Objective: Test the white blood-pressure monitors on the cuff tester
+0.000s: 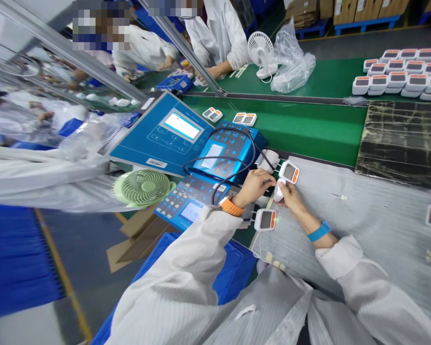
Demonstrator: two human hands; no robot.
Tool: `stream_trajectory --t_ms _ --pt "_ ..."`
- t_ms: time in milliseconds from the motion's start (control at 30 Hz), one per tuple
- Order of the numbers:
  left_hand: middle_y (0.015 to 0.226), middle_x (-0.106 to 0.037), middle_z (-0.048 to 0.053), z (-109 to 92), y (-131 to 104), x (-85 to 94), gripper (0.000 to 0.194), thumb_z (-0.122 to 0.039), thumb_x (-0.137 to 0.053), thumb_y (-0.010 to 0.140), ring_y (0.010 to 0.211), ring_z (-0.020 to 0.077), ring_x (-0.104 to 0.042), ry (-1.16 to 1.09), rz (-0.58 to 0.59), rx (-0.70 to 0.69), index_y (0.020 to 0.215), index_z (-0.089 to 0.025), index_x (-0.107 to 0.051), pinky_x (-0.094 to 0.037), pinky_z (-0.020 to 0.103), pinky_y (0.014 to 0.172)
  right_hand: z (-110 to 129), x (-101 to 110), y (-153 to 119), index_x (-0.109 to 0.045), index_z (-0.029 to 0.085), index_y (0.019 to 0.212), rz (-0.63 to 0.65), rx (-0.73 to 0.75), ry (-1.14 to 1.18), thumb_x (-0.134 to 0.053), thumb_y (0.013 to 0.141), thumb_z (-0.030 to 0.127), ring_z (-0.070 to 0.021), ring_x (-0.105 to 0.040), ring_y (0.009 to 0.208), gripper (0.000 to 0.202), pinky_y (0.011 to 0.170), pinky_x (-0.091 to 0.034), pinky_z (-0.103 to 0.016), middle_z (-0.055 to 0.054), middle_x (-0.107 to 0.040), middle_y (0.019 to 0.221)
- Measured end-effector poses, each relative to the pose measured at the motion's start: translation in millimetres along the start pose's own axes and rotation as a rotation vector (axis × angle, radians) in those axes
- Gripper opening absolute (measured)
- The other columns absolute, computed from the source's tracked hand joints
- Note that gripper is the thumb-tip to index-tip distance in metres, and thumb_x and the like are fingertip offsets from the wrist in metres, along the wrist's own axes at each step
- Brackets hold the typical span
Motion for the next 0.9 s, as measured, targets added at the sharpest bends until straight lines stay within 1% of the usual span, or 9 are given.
stream_trajectory --t_ms 100,167,200,267,367,533,633,800,900 --pt "0.099 -0.075 0.003 -2 -4 4.9 0.010 -0.020 -0.068 0.092 0.106 0.0254 -0.061 0.000 -0.061 0.007 0.088 -0.024 -0.077 -0.039 0.044 0.097 1 2 -1 -0.059 0.022 0.118 0.007 -0.019 0.026 -0.052 0.098 0.049 -0.0207 -0.072 0.075 0.034 0.075 -0.062 -0.035 -0.003 -0.072 0.090" --pt "0.103 -0.075 0.005 -2 -12 10.9 0.012 -0.023 -0.064 0.095 0.105 0.0253 -0.061 -0.008 -0.123 0.017 0.093 -0.024 -0.077 -0.042 0.044 0.095 1 3 -1 -0.059 0.023 0.119 0.014 -0.020 0.035 -0.052 0.098 0.049 -0.0203 -0.072 0.076 0.034 0.075 -0.061 -0.035 -0.003 -0.072 0.092" --pt "0.104 -0.074 0.006 -2 -16 13.4 0.014 -0.023 -0.062 0.096 0.103 0.0250 -0.061 -0.019 -0.136 0.017 0.096 -0.023 -0.076 -0.043 0.042 0.094 0 4 -1 -0.060 0.023 0.119 0.021 -0.016 0.035 -0.052 0.098 0.049 -0.0200 -0.072 0.077 0.035 0.075 -0.061 -0.035 -0.003 -0.073 0.094" --pt "0.103 -0.074 0.007 -2 -26 14.8 0.014 -0.020 -0.061 0.096 0.100 0.0241 -0.062 -0.055 -0.110 0.001 0.100 -0.021 -0.074 -0.047 0.039 0.091 -1 4 0 -0.061 0.022 0.117 0.023 -0.007 0.028 -0.053 0.097 0.050 -0.0198 -0.072 0.077 0.035 0.073 -0.061 -0.033 -0.004 -0.073 0.098" --pt "0.096 -0.075 0.005 -2 -34 7.0 0.009 -0.016 -0.069 0.090 0.094 0.0232 -0.063 -0.104 -0.042 -0.018 0.096 -0.020 -0.075 -0.050 0.037 0.088 -3 4 1 -0.062 0.022 0.114 0.006 0.012 0.019 -0.055 0.096 0.050 -0.0196 -0.072 0.077 0.034 0.071 -0.061 -0.032 -0.004 -0.073 0.099" --pt "0.077 -0.073 0.002 2 -32 -9.0 0.004 -0.018 -0.078 0.083 0.081 0.0200 -0.063 -0.166 -0.106 0.037 0.082 -0.021 -0.077 -0.052 0.033 0.080 -5 4 2 -0.063 0.022 0.116 0.023 0.010 0.013 -0.054 0.096 0.052 -0.0192 -0.072 0.075 0.038 0.072 -0.061 -0.033 -0.004 -0.074 0.098" --pt "0.077 -0.072 0.002 4 -31 -10.1 0.004 -0.019 -0.081 0.081 0.078 0.0183 -0.063 -0.205 -0.135 0.061 0.080 -0.021 -0.078 -0.053 0.031 0.077 -3 5 1 -0.063 0.021 0.118 0.039 0.003 0.009 -0.053 0.097 0.053 -0.0192 -0.073 0.078 0.039 0.076 -0.061 -0.034 -0.005 -0.075 0.100" --pt "0.078 -0.075 0.001 4 -31 -6.6 0.007 -0.021 -0.078 0.084 0.084 0.0193 -0.064 -0.293 -0.145 -0.037 0.077 -0.023 -0.078 -0.053 0.033 0.082 -2 4 2 -0.063 0.022 0.119 0.021 0.011 -0.018 -0.054 0.096 0.051 -0.0190 -0.072 0.078 0.038 0.074 -0.060 -0.033 -0.004 -0.074 0.099" --pt "0.078 -0.076 0.000 6 -30 -6.6 0.009 -0.022 -0.077 0.086 0.084 0.0194 -0.063 -0.282 -0.136 -0.053 0.078 -0.025 -0.078 -0.053 0.034 0.083 -2 4 2 -0.063 0.023 0.121 0.027 -0.002 -0.029 -0.055 0.095 0.053 -0.0193 -0.071 0.078 0.040 0.076 -0.060 -0.034 -0.004 -0.074 0.098"
Point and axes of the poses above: each hand's wrist, its own y-axis towards the middle knuckle, its own x-axis out of the back of the hand, z = x × y, the point moved 2 cm from there along y, towards the middle knuckle
